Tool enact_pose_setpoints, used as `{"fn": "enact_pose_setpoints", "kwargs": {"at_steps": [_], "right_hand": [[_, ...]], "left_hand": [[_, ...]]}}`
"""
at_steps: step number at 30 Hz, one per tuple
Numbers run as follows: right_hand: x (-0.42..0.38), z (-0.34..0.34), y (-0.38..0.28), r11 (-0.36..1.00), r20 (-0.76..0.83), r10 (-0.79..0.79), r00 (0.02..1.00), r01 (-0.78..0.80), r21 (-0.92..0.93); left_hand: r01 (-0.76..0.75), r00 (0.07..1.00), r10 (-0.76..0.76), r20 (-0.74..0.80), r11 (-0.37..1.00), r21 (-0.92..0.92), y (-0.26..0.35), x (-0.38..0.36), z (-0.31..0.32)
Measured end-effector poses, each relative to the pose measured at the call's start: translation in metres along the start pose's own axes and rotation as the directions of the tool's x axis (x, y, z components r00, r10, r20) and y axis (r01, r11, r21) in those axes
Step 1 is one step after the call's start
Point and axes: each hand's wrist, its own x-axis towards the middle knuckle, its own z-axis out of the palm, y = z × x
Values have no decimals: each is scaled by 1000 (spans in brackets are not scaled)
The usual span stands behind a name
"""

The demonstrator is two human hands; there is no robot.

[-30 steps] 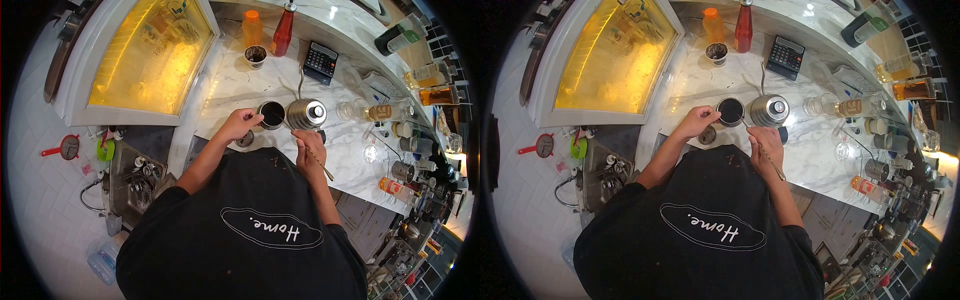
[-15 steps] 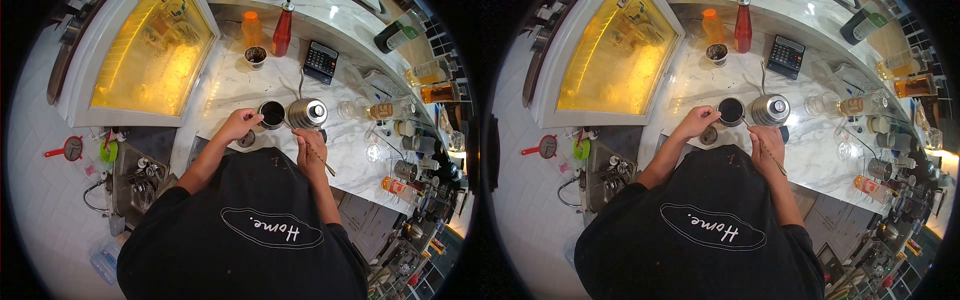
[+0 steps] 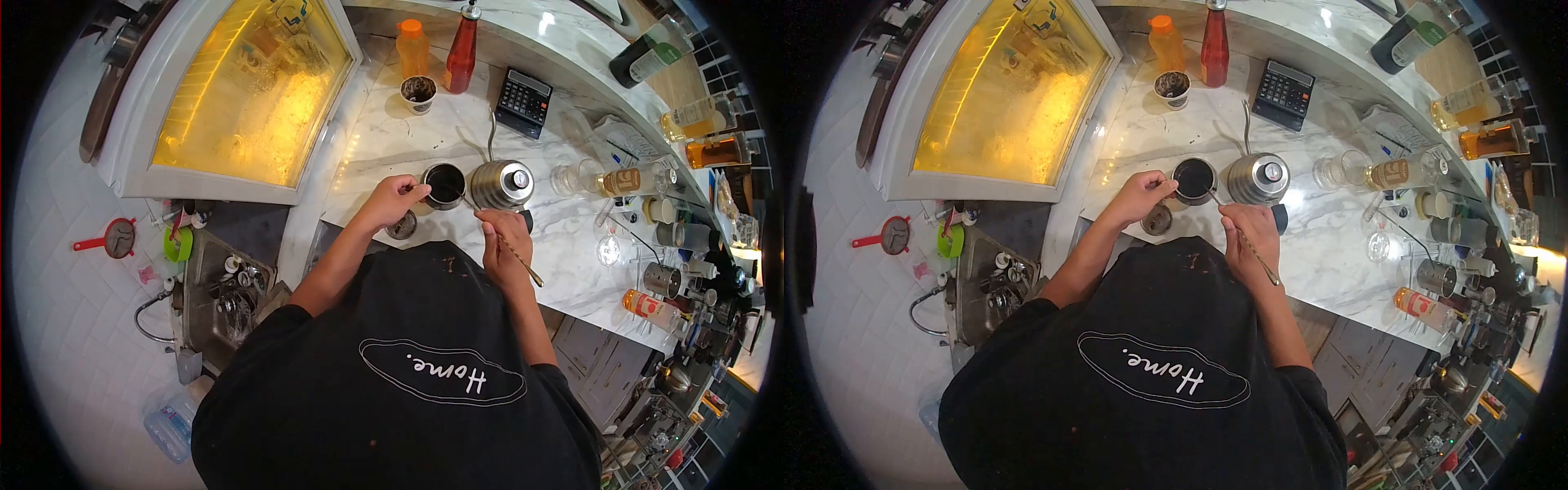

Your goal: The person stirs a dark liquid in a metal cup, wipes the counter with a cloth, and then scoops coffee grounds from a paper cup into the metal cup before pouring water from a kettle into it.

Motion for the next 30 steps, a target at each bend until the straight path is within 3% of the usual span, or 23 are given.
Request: {"fn": "enact_pose_setpoints", "kwargs": {"at_steps": [6,30], "right_hand": [[6,0,-3,1000,-7,-17,1000,17,-15],[3,1,-2,1000,-19,-23,1000,23,9]], "left_hand": [[-48,999,47,13,995,90,-1,3,-4],[-83,996,85,-13,990,116,17,-3,-5]]}}
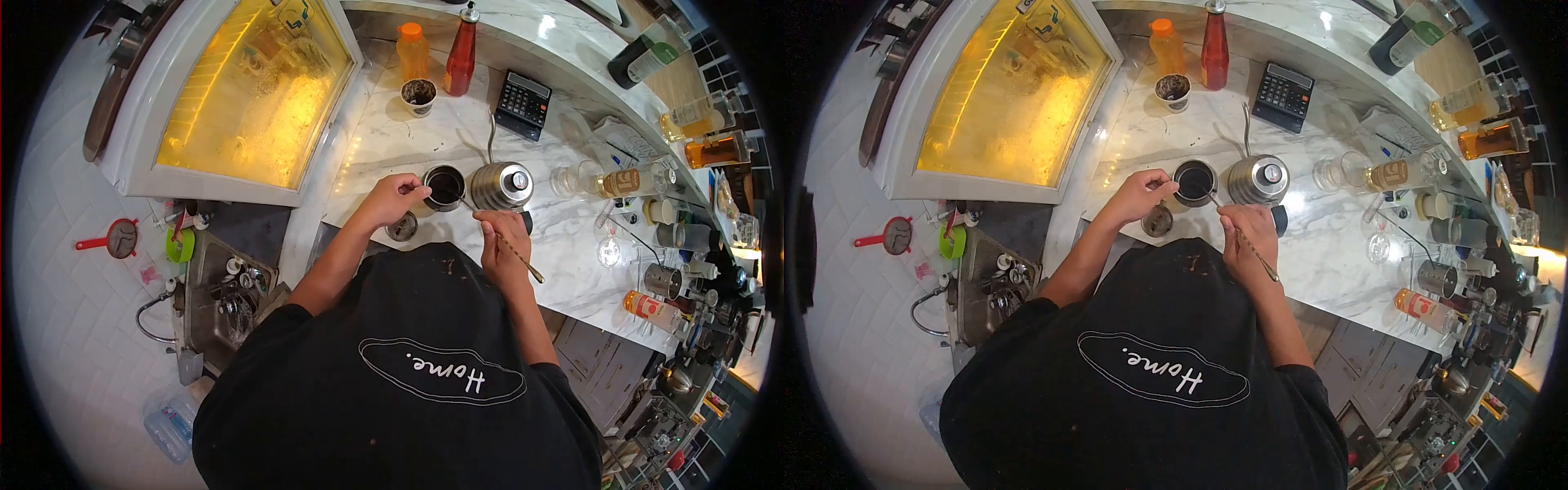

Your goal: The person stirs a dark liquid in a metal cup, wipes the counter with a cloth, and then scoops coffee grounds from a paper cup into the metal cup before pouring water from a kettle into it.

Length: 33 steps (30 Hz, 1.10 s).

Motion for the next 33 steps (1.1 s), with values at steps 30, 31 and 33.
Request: {"fn": "enact_pose_setpoints", "kwargs": {"at_steps": [30,31,33], "right_hand": [[6,11,12,994,-55,106,993,-106,2],[7,10,14,995,-50,100,994,-100,-7],[8,9,14,996,-50,86,995,-86,-8]], "left_hand": [[-33,999,34,-10,998,59,6,-2,-3],[-35,999,36,-11,998,59,6,-1,-3],[-38,999,39,-14,998,57,3,-1,-2]]}}
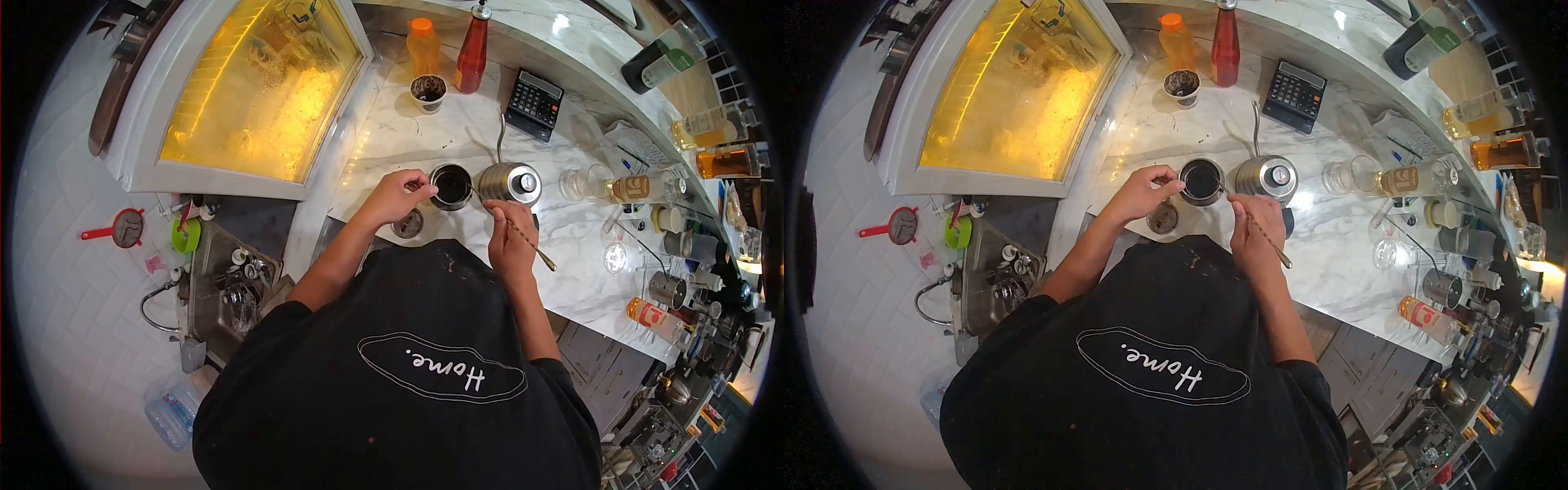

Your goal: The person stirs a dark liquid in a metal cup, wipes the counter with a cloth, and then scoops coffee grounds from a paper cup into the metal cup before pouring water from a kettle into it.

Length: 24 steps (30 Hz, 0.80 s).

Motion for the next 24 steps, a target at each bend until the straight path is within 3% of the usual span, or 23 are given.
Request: {"fn": "enact_pose_setpoints", "kwargs": {"at_steps": [3,17,24], "right_hand": [[1,-1,-3,1000,2,-8,1000,8,10],[-2,-1,2,1000,32,4,999,-3,-9],[0,4,6,999,-43,32,999,-32,-11]], "left_hand": [[-80,996,80,-44,997,-9,-6,1,3],[-41,999,40,-23,999,-29,-3,1,2],[-89,996,89,-19,996,-13,-7,3,0]]}}
